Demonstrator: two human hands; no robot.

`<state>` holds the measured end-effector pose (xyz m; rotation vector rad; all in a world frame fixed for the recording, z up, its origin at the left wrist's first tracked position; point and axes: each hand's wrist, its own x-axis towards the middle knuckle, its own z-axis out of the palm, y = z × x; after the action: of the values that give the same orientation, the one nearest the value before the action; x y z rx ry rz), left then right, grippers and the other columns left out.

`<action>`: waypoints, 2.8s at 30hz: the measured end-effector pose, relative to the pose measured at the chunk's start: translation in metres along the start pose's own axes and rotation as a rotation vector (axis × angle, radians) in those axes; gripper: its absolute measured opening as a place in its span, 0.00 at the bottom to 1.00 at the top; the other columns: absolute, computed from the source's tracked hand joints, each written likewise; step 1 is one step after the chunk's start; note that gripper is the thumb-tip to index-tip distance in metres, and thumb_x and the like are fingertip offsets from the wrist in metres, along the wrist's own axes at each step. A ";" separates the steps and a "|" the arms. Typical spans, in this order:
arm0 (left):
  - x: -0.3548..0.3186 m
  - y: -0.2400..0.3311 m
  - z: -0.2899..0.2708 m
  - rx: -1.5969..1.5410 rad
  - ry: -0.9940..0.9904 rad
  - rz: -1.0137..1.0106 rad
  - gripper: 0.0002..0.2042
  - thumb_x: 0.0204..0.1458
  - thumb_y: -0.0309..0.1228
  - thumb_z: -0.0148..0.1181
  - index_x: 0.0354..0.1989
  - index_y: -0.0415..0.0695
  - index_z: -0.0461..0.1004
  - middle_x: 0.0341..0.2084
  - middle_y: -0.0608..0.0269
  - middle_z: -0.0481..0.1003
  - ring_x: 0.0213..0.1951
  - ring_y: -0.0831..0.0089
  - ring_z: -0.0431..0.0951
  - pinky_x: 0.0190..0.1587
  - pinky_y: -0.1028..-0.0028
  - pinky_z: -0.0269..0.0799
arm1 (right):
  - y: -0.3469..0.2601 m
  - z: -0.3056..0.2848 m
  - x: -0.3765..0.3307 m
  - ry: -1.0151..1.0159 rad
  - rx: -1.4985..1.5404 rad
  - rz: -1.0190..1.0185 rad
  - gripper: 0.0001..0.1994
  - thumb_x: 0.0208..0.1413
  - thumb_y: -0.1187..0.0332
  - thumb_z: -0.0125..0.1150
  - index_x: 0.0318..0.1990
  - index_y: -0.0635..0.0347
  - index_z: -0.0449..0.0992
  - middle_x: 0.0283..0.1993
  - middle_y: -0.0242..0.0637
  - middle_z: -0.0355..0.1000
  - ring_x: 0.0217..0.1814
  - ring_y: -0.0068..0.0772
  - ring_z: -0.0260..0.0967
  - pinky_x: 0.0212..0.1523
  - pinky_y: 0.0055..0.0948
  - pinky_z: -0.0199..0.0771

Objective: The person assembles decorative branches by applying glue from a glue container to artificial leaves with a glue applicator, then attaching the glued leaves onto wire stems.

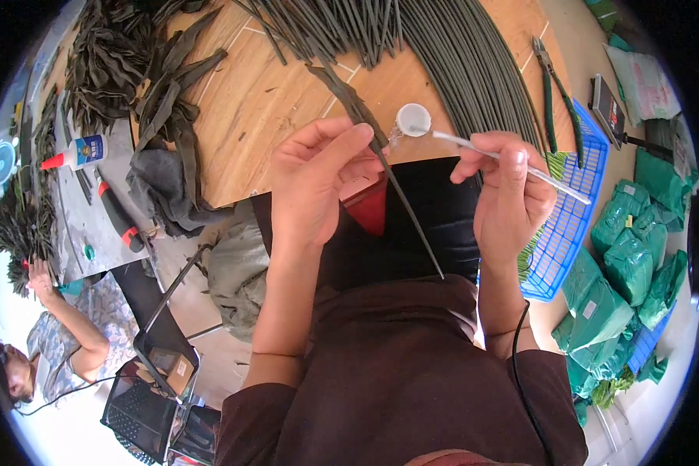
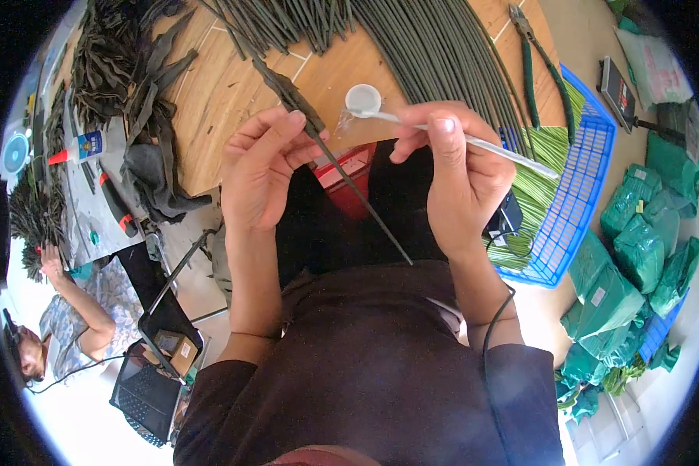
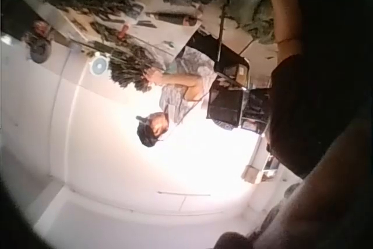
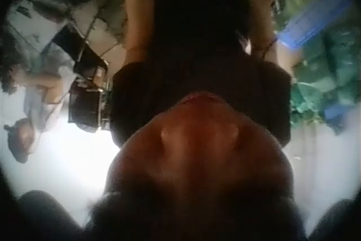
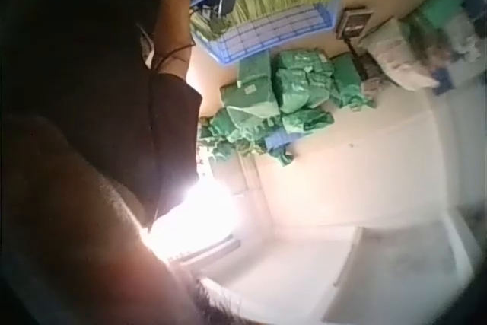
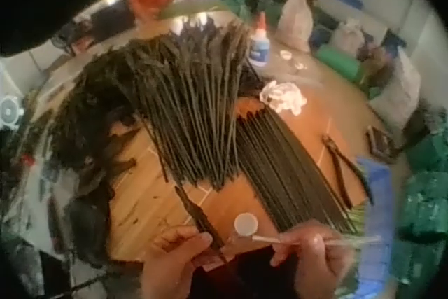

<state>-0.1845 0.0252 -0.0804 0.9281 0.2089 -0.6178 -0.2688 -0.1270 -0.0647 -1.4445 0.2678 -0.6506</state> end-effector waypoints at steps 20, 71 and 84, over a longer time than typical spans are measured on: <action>-0.019 0.010 0.010 -0.012 -0.080 -0.009 0.05 0.46 0.21 0.56 0.32 0.34 0.72 0.25 0.55 0.75 0.27 0.68 0.78 0.29 0.76 0.77 | -0.017 0.001 -0.014 -0.108 0.119 0.098 0.13 0.60 0.69 0.43 0.33 0.71 0.72 0.29 0.42 0.70 0.25 0.25 0.67 0.28 0.21 0.68; -0.035 0.083 0.048 0.117 -0.289 0.360 0.13 0.49 0.19 0.51 0.44 0.37 0.67 0.31 0.65 0.71 0.27 0.83 0.65 0.31 0.84 0.60 | -0.075 0.045 -0.017 -0.112 -0.470 -0.221 0.14 0.45 0.84 0.57 0.29 0.60 0.56 0.27 0.38 0.68 0.25 0.20 0.67 0.25 0.19 0.68; -0.038 0.069 0.019 -0.054 -0.266 0.277 0.14 0.45 0.18 0.55 0.42 0.36 0.67 0.31 0.64 0.71 0.29 0.81 0.68 0.34 0.82 0.64 | -0.057 0.049 -0.034 -0.191 -0.326 -0.035 0.13 0.46 0.83 0.57 0.28 0.60 0.56 0.27 0.37 0.67 0.24 0.19 0.67 0.21 0.17 0.67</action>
<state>-0.1774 0.0562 -0.0061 0.7963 -0.1397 -0.4697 -0.2837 -0.0670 -0.0102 -1.8150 0.2055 -0.5078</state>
